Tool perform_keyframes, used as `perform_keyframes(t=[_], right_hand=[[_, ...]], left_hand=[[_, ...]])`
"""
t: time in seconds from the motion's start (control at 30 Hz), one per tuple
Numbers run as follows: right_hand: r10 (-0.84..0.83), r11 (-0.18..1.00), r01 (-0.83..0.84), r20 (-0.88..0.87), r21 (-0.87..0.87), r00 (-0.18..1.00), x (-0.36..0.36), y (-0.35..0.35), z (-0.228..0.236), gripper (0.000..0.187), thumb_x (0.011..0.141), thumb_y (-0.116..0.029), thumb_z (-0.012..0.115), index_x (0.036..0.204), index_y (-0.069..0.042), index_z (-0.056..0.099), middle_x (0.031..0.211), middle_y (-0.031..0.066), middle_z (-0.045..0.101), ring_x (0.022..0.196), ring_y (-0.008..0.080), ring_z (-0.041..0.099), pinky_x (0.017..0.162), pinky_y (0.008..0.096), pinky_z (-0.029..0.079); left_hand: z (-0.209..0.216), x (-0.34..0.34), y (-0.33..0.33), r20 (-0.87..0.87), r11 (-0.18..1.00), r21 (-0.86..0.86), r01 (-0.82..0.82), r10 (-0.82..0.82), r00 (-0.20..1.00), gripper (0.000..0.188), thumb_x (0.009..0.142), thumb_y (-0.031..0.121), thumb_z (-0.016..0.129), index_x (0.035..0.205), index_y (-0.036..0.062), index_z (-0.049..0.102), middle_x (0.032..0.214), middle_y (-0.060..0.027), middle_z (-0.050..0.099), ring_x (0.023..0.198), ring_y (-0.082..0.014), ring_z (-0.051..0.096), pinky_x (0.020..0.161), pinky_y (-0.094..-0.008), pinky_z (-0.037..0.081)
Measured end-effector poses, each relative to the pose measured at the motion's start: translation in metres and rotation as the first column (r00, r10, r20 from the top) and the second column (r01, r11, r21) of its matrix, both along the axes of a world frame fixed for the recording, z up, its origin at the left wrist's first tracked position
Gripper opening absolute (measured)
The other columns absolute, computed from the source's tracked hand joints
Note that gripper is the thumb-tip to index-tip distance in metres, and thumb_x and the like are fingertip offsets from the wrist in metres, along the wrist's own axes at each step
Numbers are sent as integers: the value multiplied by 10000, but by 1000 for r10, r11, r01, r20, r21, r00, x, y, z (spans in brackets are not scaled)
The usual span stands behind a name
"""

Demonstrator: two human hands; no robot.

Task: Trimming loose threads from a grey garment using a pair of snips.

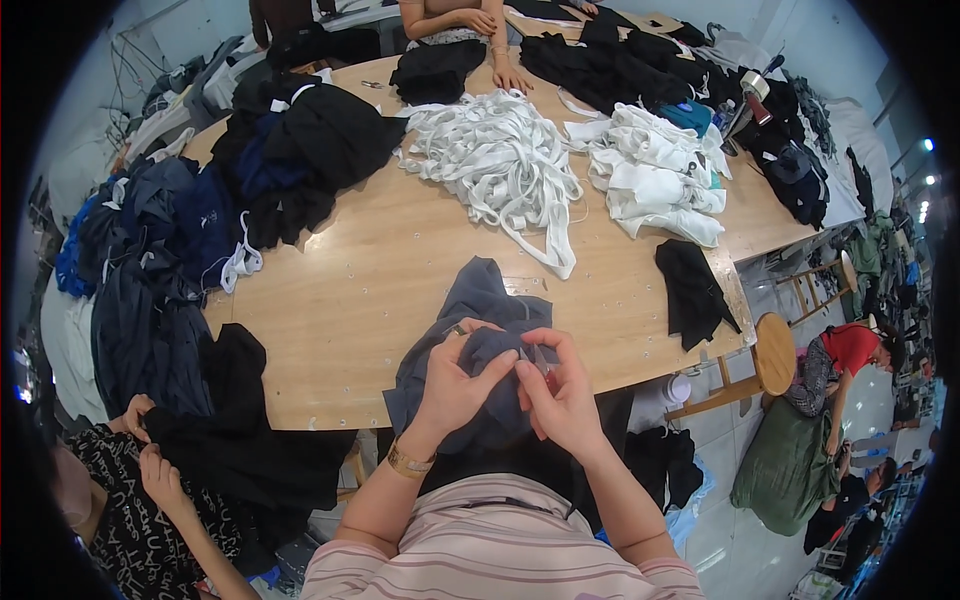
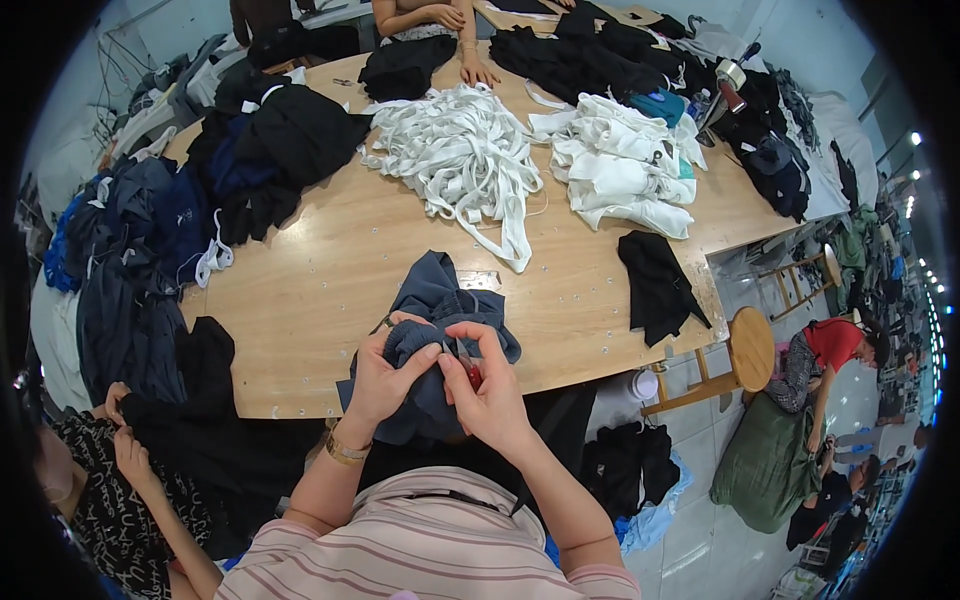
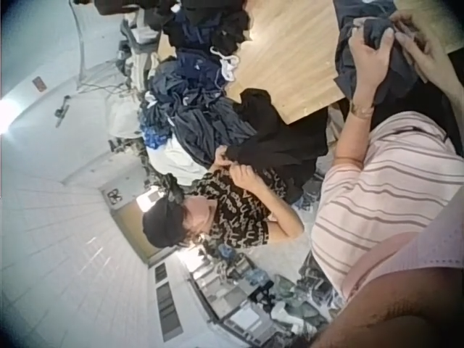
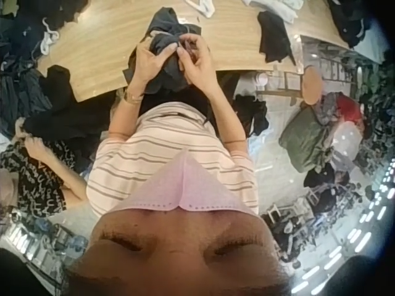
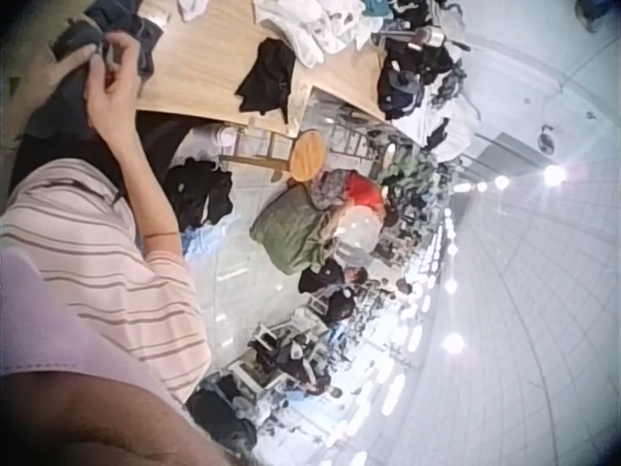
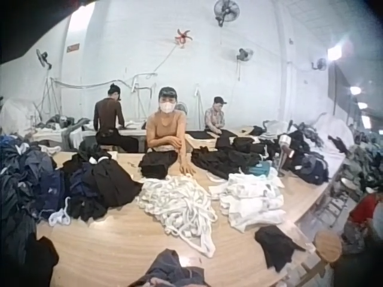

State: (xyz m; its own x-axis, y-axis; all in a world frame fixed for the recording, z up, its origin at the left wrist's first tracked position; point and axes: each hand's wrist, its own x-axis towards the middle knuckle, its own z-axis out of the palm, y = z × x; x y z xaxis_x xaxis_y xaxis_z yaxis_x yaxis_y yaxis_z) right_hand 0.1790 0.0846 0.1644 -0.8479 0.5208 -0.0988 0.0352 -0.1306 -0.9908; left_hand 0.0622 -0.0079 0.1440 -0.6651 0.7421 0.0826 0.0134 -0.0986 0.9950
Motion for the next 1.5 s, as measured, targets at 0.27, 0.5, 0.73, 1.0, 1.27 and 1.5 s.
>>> perform_keyframes(t=[0.27, 0.5, 0.73, 1.0, 1.27, 1.5], right_hand=[[11, 997, -5, 74, -79, 997, 4, 3, 7, 277, 912, -113, 504, 1159, -93, 380, 557, 2, 475, 335, 62, 383, 318, 211, 259], [25, 997, -19, 77, -73, 997, 6, 3, 6, 274, 916, -123, 497, 1161, -93, 378, 561, 5, 477, 332, 63, 386, 317, 207, 262], [37, 999, -34, 83, -35, 996, 7, 5, 5, 270, 914, -121, 498, 1156, -90, 384, 547, -2, 475, 336, 59, 397, 328, 200, 265], [41, 999, -40, 85, -18, 996, 7, 6, 6, 263, 910, -113, 502, 1148, -88, 392, 547, -4, 483, 330, 59, 393, 328, 199, 264], [51, 990, -54, 27, 129, 998, 11, 9, -7, 267, 907, -98, 508, 1148, -76, 396, 578, 8, 493, 398, 45, 416, 362, 181, 287], [10, 963, -24, 52, 270, 999, 13, 9, -3, 248, 886, -44, 520, 1118, -46, 433, 589, -5, 495, 526, 34, 438, 482, 176, 312]], left_hand=[[5, 1, 1, -81, 1000, -19, 19, -21, 996, 130, 756, 47, 660, 860, -25, 628, 926, -65, 575, 849, -153, 550, 758, -261, 435], [6, 1, 1, -156, 1000, -13, 25, -26, 987, 128, 745, 41, 658, 857, -16, 637, 917, -67, 579, 863, -163, 548, 764, -270, 435], [8, 0, 0, -203, 999, -28, 32, -37, 979, 130, 732, 39, 664, 851, -9, 647, 910, -74, 583, 852, -174, 552, 756, -274, 438], [10, -2, -1, -251, 999, -23, 28, -33, 967, 145, 717, 51, 679, 851, 2, 654, 906, -79, 588, 838, -185, 558, 746, -279, 444], [12, -4, -1, -268, 996, -52, 71, -83, 960, 161, 720, 74, 695, 853, -1, 645, 891, -78, 586, 816, -185, 558, 737, -284, 440], [11, -3, 0, -232, 995, -40, 95, -102, 967, 177, 732, 86, 698, 865, -9, 633, 898, -79, 580, 820, -177, 554, 737, -279, 436]])
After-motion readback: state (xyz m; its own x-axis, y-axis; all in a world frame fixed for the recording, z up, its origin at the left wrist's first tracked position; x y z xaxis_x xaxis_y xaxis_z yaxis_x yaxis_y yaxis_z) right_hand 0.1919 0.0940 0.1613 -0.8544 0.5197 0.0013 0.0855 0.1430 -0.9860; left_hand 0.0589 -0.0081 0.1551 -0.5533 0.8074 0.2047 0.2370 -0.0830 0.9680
